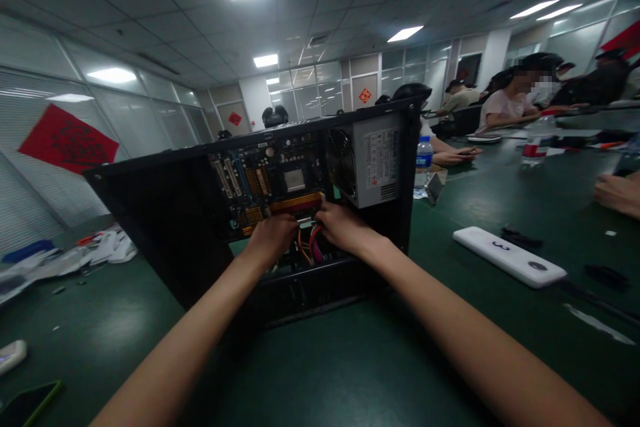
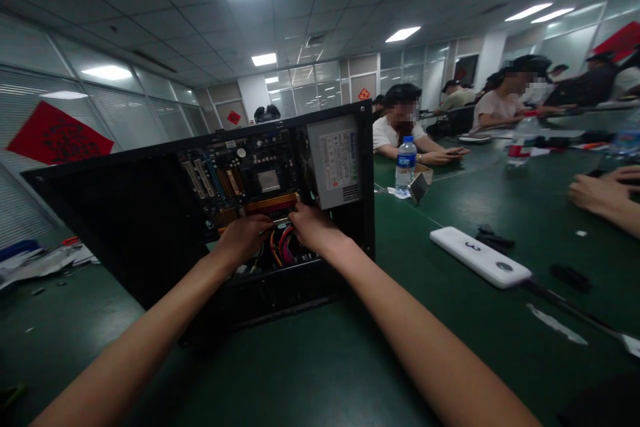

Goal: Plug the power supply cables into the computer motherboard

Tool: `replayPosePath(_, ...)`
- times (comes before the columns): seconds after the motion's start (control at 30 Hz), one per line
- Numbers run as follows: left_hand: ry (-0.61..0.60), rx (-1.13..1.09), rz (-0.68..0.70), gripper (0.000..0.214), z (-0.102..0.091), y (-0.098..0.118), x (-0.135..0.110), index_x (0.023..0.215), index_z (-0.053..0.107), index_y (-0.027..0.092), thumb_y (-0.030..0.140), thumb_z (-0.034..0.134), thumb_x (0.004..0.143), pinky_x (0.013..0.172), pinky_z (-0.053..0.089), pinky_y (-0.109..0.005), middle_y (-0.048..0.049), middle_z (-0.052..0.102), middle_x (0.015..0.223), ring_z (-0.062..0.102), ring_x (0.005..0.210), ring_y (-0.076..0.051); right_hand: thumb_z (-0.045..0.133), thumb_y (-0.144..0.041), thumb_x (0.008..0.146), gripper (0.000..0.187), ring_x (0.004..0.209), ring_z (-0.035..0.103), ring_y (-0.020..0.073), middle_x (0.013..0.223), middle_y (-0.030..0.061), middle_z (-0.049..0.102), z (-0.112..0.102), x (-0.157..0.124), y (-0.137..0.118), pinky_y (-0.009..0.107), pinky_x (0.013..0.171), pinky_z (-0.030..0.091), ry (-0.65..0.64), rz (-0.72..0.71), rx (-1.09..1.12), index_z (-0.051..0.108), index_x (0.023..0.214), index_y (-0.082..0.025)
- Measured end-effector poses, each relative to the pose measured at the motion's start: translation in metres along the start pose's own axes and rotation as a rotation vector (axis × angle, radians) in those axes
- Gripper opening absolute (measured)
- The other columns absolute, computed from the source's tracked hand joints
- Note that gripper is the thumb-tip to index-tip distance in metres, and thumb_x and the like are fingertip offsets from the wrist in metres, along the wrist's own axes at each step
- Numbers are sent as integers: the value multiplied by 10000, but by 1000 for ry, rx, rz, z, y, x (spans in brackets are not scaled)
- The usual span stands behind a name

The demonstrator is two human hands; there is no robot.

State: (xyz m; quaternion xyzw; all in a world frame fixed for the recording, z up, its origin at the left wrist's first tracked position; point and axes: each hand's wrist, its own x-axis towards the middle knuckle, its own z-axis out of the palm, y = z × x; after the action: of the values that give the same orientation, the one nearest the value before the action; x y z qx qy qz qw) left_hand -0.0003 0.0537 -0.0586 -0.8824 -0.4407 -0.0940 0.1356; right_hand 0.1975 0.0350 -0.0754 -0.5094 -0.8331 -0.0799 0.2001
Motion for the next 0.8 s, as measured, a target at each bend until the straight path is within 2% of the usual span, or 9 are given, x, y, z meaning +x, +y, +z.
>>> replayPosePath(0.33,20,-21,-28,277,5,1,2,1091,751,211,161,540,919,889,523,-294,-79,730,1134,689,1036,-219,552,-137,871,209,986,661,255,1123,133,641,1,0,-3,300,783,490,-28,-7,-26,702,1014,-118)
replayPosePath(0.63,31,-27,-37,326,6,-2,0,1100,741,175,73,514,888,937,520,-330,-102,740,1128,697,1048,-238,570,-169,886,200,1001,657,254,1140,138,634,-1,0,-2,296,796,483,-42,-11,-24,704,1028,-127)
replayPosePath(0.8,29,-22,-42,289,6,-4,0,1084,751,186,120,531,908,941,517,-332,-103,729,1151,690,1057,-242,588,-177,878,187,974,656,239,1121,124,635,1,0,-1,284,778,475,-40,-21,-13,700,1022,-133)
